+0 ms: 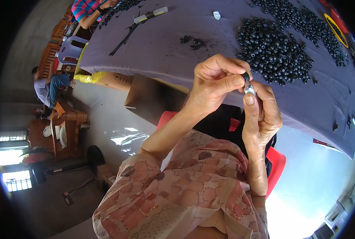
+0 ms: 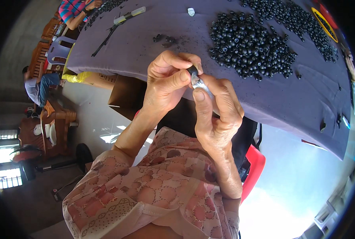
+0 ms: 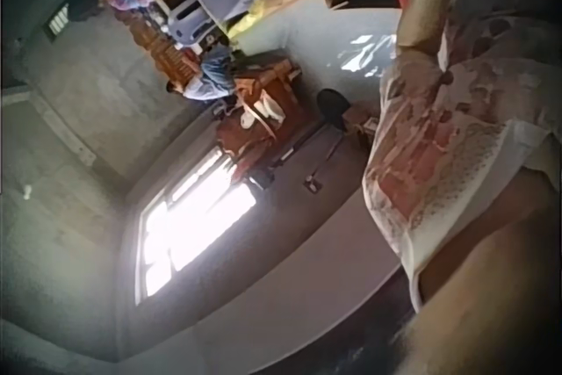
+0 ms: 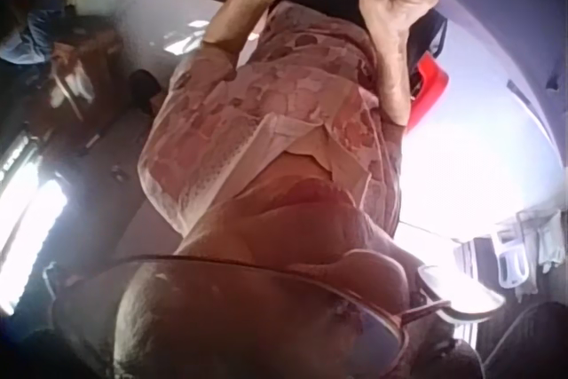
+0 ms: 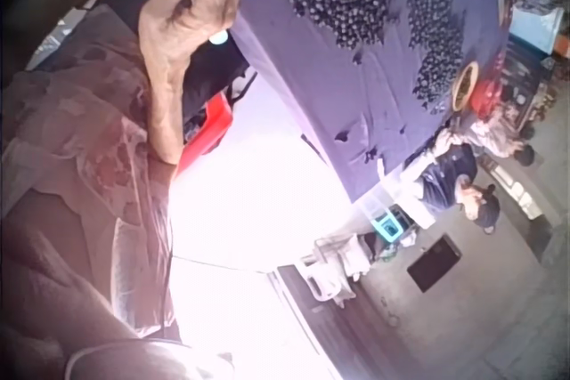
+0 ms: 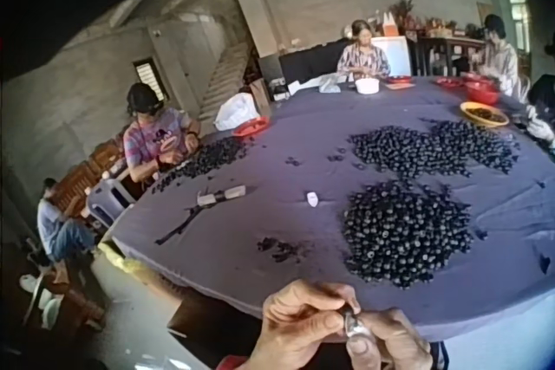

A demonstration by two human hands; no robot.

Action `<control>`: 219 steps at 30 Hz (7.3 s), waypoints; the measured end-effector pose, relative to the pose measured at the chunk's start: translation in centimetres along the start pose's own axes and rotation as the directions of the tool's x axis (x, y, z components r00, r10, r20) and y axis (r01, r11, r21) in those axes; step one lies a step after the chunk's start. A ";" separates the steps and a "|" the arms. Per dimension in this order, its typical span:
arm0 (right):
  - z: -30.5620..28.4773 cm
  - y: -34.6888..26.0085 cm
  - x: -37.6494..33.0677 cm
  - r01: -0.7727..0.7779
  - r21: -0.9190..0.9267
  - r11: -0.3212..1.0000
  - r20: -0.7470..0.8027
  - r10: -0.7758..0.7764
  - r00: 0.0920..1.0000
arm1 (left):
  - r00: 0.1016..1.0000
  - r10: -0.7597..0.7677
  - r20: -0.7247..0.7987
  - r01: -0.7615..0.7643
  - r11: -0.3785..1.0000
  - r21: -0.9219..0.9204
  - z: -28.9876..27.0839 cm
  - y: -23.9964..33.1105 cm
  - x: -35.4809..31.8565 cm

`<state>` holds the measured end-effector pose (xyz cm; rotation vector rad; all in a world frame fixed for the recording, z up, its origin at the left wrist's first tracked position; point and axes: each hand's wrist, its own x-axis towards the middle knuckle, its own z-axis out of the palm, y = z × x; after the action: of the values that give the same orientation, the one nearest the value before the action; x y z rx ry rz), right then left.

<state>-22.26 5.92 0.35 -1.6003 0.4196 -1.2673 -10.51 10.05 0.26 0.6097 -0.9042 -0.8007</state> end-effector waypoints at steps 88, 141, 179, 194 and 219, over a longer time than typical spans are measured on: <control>-0.1 0.9 1.2 -0.492 0.418 0.764 0.164 0.469 0.868 | 0.993 -0.117 -0.022 0.112 0.979 -0.173 -1.3 -1.8 -0.6; -0.8 0.9 1.0 -0.317 0.266 0.910 0.010 0.326 0.945 | 0.902 -0.431 -0.026 0.385 0.830 -0.403 -0.7 -1.6 1.2; -1.4 -0.7 0.5 -0.012 -0.195 0.981 0.019 0.016 1.000 | 0.943 -0.332 -0.025 0.293 0.863 -0.411 0.7 -0.6 0.4; -1.3 -0.3 0.6 -0.004 -0.186 0.983 0.018 0.008 1.000 | 0.936 -0.349 -0.044 0.302 0.863 -0.405 0.5 -0.8 0.4; -1.1 0.1 0.6 -0.038 -0.116 0.993 0.008 0.039 0.999 | 0.942 -0.330 -0.057 0.288 0.885 -0.365 0.6 -0.7 0.5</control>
<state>-22.93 4.90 0.47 -1.6872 0.5232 -1.2240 -11.07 9.18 0.19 0.4824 -0.5383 -1.1743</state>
